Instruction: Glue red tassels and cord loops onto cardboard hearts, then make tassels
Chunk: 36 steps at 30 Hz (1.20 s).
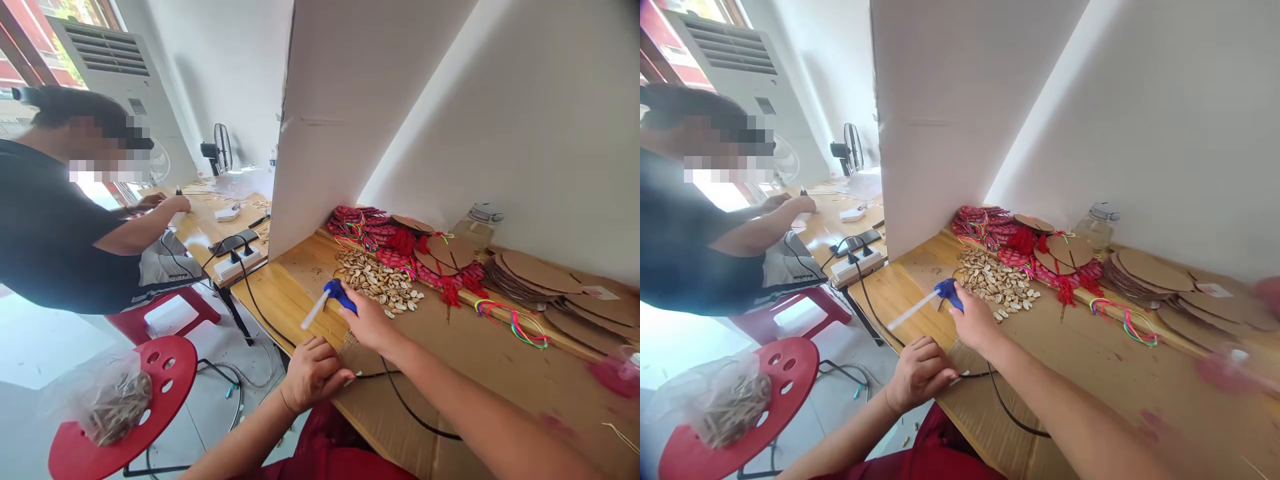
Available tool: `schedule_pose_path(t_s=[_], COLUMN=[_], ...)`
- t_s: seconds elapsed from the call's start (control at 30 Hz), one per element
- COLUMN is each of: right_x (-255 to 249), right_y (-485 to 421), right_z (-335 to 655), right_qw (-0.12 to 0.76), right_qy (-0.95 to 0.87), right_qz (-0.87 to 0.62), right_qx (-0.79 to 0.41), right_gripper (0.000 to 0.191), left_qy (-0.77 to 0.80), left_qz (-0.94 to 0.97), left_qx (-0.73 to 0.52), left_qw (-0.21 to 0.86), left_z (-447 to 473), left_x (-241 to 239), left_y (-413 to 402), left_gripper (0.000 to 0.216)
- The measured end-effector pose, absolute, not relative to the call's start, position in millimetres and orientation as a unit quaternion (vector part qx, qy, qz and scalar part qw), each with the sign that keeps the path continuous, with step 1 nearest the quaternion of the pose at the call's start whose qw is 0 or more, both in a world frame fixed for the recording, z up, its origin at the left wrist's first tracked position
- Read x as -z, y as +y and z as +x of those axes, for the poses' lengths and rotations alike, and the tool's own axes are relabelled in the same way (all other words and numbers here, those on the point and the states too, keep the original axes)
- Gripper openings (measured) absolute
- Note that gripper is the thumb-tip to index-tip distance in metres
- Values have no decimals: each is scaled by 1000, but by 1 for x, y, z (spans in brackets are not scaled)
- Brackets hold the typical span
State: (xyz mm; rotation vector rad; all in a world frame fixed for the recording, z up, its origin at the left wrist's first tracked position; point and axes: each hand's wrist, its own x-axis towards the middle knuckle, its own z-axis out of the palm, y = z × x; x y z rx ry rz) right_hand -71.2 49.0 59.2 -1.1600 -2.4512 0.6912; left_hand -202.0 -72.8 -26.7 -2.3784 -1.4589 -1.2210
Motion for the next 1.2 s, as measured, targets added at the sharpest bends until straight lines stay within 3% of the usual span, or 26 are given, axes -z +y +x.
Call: schedule_pose_path(t_s=[0.43, 0.6, 0.8, 0.97, 1.1, 1.2], right_x=[-31, -28, -40, -58, -66, -67], right_y=[73, 72, 52, 3, -33, -52], right_z=[-164, -173, -145, -75, -7, 41], right_qw=[113, 128, 168, 226, 325, 312], right_qy=[-891, -896, -906, -911, -851, -773], right_qz=[-426, -414, -375, -324, -321, -409], right_qx=[-112, -97, -100, -121, -258, -370], right_gripper=[66, 63, 72, 49, 25, 21], left_qy=[-459, -463, -451, -442, -466, -442], left_qz=[-768, -761, -762, -764, -760, -776], left_qx=[443, 453, 459, 464, 442, 439], left_qw=[53, 45, 64, 77, 97, 97], left_z=[-204, -204, -203, -205, -200, -181], left_x=[43, 41, 36, 33, 24, 12], left_y=[-74, -74, -74, -76, -82, -87], left_gripper=[27, 26, 31, 20, 13, 17])
